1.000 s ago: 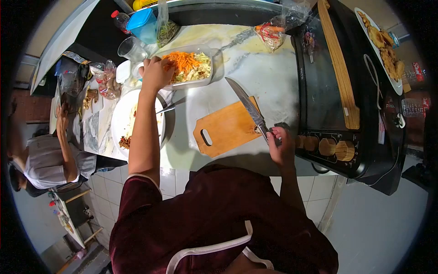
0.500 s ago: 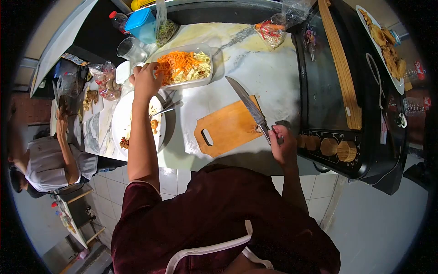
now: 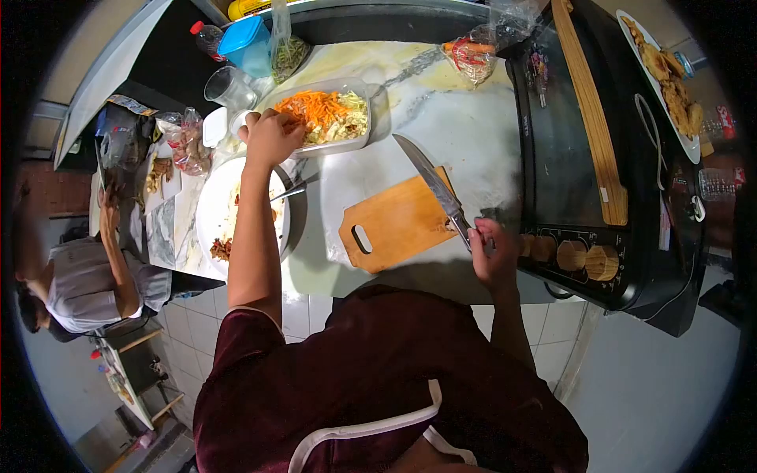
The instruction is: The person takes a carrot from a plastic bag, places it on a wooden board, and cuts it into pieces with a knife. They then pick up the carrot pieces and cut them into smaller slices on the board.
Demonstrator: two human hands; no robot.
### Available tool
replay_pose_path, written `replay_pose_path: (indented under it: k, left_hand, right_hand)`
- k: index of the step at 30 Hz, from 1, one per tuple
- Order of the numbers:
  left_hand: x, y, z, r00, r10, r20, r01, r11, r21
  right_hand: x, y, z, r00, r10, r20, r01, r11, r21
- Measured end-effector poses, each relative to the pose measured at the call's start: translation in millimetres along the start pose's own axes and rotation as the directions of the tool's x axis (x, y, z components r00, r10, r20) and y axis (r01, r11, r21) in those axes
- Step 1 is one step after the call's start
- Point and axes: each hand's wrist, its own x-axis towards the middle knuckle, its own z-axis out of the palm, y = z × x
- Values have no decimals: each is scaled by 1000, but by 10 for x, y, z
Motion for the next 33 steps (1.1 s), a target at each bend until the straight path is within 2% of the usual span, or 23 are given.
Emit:
replay_pose_path:
  k: [4,6,7,9,12,16,18,19,22,24,28,30,33]
  left_hand:
    - [-31,15,3,1000,-29,6,29,999,28]
    - [-33,11,62,993,-9,-121,5,1000,-29]
    - [-24,21,52,993,-8,-120,5,1000,-29]
    - [-5,51,5,999,-30,15,30,999,15]
    - [-29,35,-36,998,-29,56,28,999,23]
    - [-41,-8,-4,996,-54,73,50,998,44]
    - [-26,-23,58,1000,-4,-29,4,1000,24]
    - [-5,-24,63,1000,-6,-29,7,1000,24]
    - [28,9,9,999,-30,12,29,998,52]
    - [29,34,-60,991,-46,126,36,996,85]
    - [3,27,7,994,-51,93,41,994,102]
    - [13,23,45,999,-40,22,39,996,84]
    - [55,77,20,996,-54,77,45,993,111]
  right_hand:
    - [-2,-96,48,997,80,11,-80,990,114]
    - [-6,-83,60,1000,26,-1,-26,997,67]
    - [-6,-69,60,1000,27,-1,-27,997,67]
    - [0,-32,47,999,0,38,-2,999,53]
    - [-4,-8,24,997,55,62,-59,996,60]
    - [-1,8,5,999,12,43,-13,1000,25]
    - [-6,-9,12,999,22,49,-26,998,63]
    - [-12,3,23,998,22,52,-25,998,63]
    - [-15,23,46,995,35,90,-40,998,56]
    - [-3,-22,36,992,70,109,-77,995,62]
    - [21,-34,15,991,60,117,-64,997,32]
    - [7,10,20,991,60,117,-69,995,72]
    - [12,11,32,992,55,113,-65,994,90]
